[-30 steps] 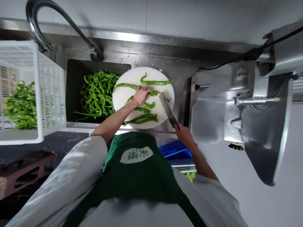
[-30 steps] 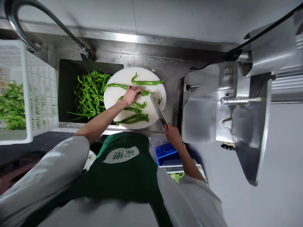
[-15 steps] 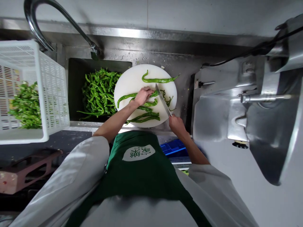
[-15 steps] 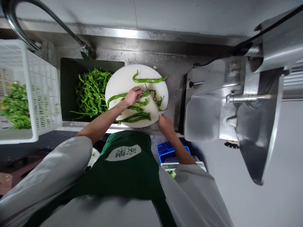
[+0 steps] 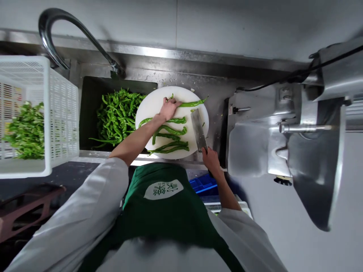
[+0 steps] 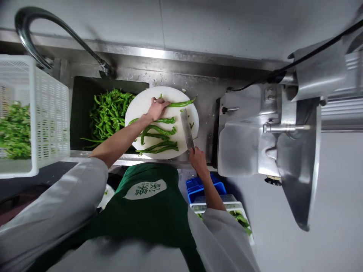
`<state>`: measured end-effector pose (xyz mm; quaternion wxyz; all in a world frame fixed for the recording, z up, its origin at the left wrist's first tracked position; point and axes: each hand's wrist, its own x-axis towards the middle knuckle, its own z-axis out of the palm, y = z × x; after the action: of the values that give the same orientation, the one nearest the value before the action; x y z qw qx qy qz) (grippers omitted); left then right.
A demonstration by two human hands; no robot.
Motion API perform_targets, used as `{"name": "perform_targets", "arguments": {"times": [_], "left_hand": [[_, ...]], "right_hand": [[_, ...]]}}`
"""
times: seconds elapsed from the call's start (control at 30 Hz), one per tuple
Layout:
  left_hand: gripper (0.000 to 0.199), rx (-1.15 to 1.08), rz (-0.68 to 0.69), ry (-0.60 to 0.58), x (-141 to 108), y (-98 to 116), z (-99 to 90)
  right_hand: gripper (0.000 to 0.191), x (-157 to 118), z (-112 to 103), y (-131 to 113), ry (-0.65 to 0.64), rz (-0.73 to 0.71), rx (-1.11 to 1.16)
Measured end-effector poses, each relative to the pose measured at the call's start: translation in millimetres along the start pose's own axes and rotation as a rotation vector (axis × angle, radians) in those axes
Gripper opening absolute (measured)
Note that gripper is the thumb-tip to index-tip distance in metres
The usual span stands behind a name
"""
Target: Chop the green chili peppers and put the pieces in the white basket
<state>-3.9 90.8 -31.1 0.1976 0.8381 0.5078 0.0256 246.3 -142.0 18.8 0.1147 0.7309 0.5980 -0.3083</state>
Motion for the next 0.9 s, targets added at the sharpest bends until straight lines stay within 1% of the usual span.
{"name": "perform_targets", "arguments": {"times": [0.1,0.2,0.3,0.4,0.5,0.57,0.63,0.7,0.77,0.83,0.87,0.9], "left_hand": [[0.039,-0.025,-0.02,0.036,-31.7,-17.0,-17.1],[0.039,-0.022,-0.023,0.033,-65.6,-31.9,-30.2],[0.038,-0.001,-0.017,0.034,-82.2,-37.4,-34.1],[0.038,0.005,-0.008,0.044,-82.5,-37.3,-30.8],[0.038,-0.004,0.007,0.042,-80.0,-39.5,-26.2],[0.039,-0.012,0.002,0.026,-82.9,-42.8,-24.3],[0.038,-0.011,-0.023,0.001,-89.5,-46.1,-24.3],[0.033,0.001,-0.049,0.017,-94.6,-47.3,-26.5],[0.027,0.0,-0.069,0.115,-90.6,-43.9,-29.9],[0.027,-0.054,-0.047,0.256,-71.2,-32.5,-32.1],[0.029,-0.096,-0.023,0.307,-55.7,-23.1,-31.5],[0.033,-0.137,0.003,0.325,-37.7,-11.0,-29.4]], "right_hand": [[0.036,-6.8,0.4,-2.5,-0.004,0.019,-0.002],[0.037,-11.1,-7.5,-9.4,0.007,0.002,-0.024],[0.04,-8.5,-20.7,-20.3,0.013,-0.048,-0.06],[0.042,2.6,-31.6,-33.2,-0.002,-0.075,-0.097],[0.041,19.2,-35.2,-44.5,-0.025,-0.105,-0.099],[0.041,29.2,-34.9,-48.1,-0.03,-0.12,-0.084],[0.041,34.6,-34.3,-45.4,-0.02,-0.129,-0.073],[0.04,33.0,-33.6,-35.0,0.005,-0.143,-0.059],[0.039,23.9,-31.9,-17.9,0.056,-0.137,-0.03],[0.039,8.7,-28.0,2.9,0.126,-0.082,0.012],[0.04,-0.4,-25.1,13.6,0.162,-0.036,0.035],[0.04,-10.1,-21.6,24.0,0.195,0.018,0.058]]}}
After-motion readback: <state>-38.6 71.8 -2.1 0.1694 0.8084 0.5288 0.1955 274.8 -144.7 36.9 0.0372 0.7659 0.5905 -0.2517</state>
